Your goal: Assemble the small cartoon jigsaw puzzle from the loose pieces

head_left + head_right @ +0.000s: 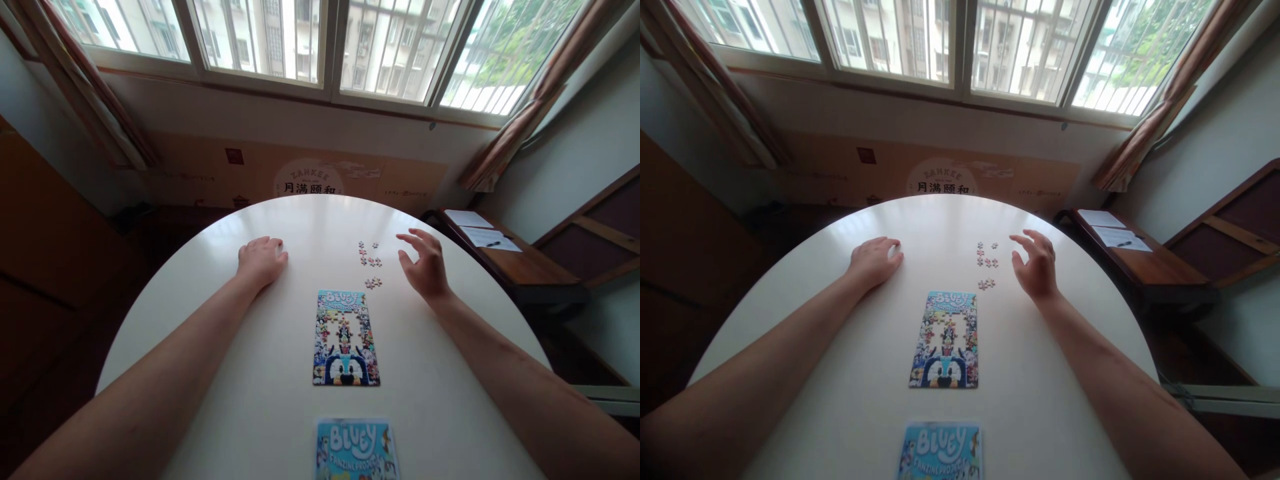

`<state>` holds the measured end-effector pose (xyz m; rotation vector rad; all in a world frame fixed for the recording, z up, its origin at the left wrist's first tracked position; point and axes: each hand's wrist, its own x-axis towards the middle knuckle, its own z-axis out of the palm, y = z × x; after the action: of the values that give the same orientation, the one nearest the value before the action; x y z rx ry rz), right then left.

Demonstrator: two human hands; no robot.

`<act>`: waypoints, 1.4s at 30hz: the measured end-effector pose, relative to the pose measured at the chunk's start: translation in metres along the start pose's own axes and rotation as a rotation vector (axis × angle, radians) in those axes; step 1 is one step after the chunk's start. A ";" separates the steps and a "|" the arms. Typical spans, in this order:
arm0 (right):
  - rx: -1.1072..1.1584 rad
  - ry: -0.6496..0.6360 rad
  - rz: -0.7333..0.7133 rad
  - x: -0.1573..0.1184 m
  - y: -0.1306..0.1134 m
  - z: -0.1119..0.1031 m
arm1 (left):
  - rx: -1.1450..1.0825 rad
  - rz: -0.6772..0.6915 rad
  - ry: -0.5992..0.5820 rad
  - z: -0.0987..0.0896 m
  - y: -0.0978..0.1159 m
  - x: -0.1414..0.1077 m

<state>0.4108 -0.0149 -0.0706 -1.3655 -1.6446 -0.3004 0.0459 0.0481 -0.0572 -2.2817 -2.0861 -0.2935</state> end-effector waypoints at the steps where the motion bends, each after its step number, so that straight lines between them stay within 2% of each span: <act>1: 0.015 0.017 0.038 -0.001 0.008 0.004 | 0.002 0.002 0.002 0.000 0.000 0.001; 5: 0.107 0.019 0.229 -0.003 0.033 0.017 | 0.002 -0.007 -0.013 0.000 0.001 0.001; 8: 0.116 0.007 0.309 -0.003 0.043 0.019 | -0.003 -0.016 -0.026 -0.002 0.005 0.000; 13: 0.103 -0.054 0.268 -0.002 0.056 0.019 | -0.042 -0.025 -0.058 0.003 0.008 0.004; 16: 0.116 -0.102 0.301 -0.001 0.059 0.018 | -0.067 -0.026 -0.079 0.007 0.006 0.007; 25: 0.160 -0.086 0.329 -0.003 0.071 0.026 | -0.063 -0.019 -0.047 0.009 0.004 0.009; 37: 0.177 0.024 0.411 -0.007 0.039 0.025 | 0.016 0.007 0.014 0.003 -0.001 0.006; 42: 0.175 -0.037 0.367 -0.005 0.031 0.024 | 0.034 0.005 0.027 0.003 -0.004 0.006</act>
<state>0.4253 0.0093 -0.0977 -1.5094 -1.3789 0.0827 0.0428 0.0552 -0.0598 -2.2508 -2.0562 -0.2842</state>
